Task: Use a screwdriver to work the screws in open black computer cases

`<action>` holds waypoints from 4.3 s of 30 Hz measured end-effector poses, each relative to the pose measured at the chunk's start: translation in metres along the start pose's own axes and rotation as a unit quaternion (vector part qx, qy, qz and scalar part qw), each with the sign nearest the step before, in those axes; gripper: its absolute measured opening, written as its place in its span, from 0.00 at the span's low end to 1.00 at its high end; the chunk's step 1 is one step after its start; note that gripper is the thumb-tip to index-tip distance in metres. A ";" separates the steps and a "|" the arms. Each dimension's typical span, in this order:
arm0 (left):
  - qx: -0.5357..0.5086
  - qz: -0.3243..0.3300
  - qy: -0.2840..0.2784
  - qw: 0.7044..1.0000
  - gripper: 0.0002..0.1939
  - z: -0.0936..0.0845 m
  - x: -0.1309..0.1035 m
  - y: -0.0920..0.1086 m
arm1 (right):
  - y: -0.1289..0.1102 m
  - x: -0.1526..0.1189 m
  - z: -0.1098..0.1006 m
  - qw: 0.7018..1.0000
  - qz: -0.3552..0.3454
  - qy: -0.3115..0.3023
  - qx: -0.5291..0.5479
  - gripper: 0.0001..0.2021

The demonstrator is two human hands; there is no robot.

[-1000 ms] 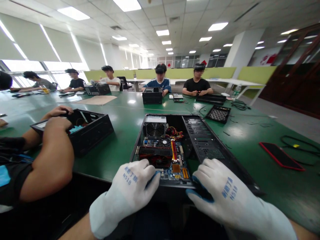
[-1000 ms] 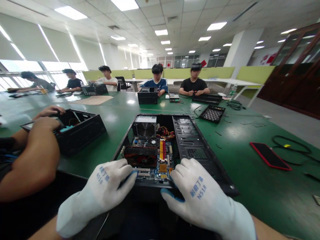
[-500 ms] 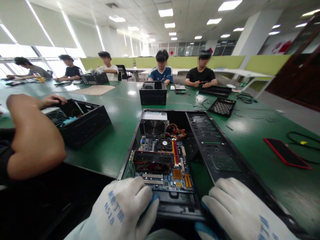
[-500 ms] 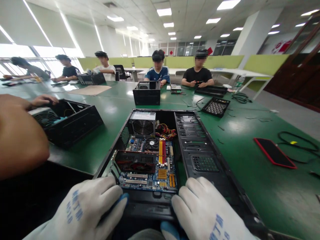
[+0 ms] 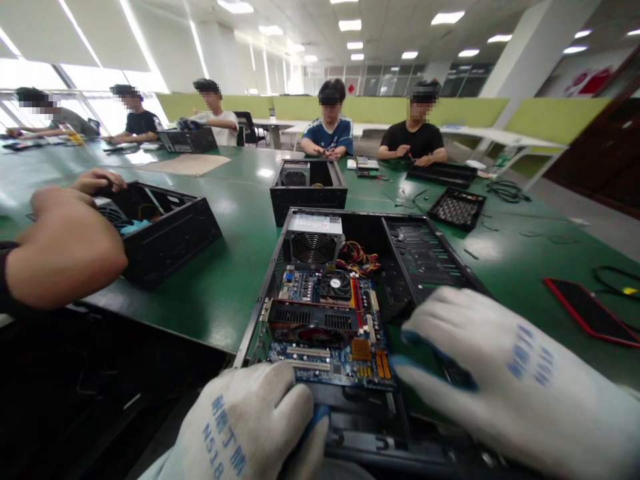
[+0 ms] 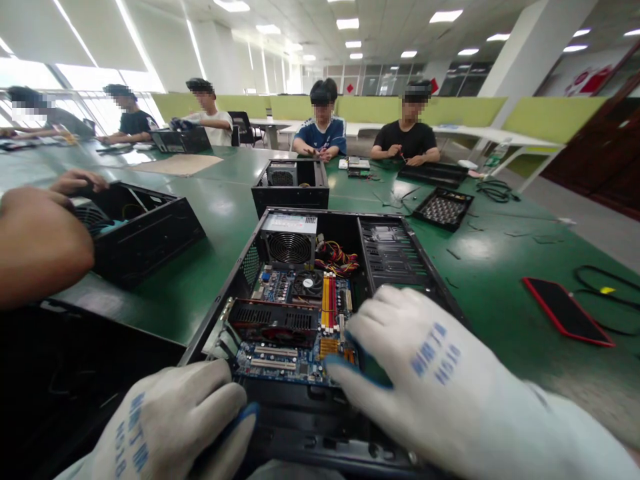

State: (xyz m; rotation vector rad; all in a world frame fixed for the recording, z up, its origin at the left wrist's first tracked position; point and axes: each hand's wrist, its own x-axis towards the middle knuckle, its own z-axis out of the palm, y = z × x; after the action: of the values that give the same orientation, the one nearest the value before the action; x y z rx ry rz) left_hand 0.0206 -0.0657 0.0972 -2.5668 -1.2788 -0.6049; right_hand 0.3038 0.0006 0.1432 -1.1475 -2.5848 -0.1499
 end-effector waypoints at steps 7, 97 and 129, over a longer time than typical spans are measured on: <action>-0.023 -0.025 0.021 0.999 0.13 -0.001 0.003 0.003 | 0.033 0.112 0.042 0.961 0.003 -0.241 -0.136 0.27; 0.014 -0.008 -0.407 0.913 0.17 0.088 0.197 -0.066 | 0.136 0.048 0.024 0.966 0.157 0.011 0.206 0.23; 0.059 -0.030 -0.478 0.876 0.21 0.140 0.197 -0.072 | 0.141 0.042 0.033 0.981 0.102 -0.022 0.162 0.27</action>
State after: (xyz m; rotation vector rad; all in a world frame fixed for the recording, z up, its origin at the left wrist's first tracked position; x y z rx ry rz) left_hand 0.1065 0.1682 0.0607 -2.7703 -1.5410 0.8529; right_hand 0.3740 0.1327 0.1211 -1.2879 -2.3905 0.3336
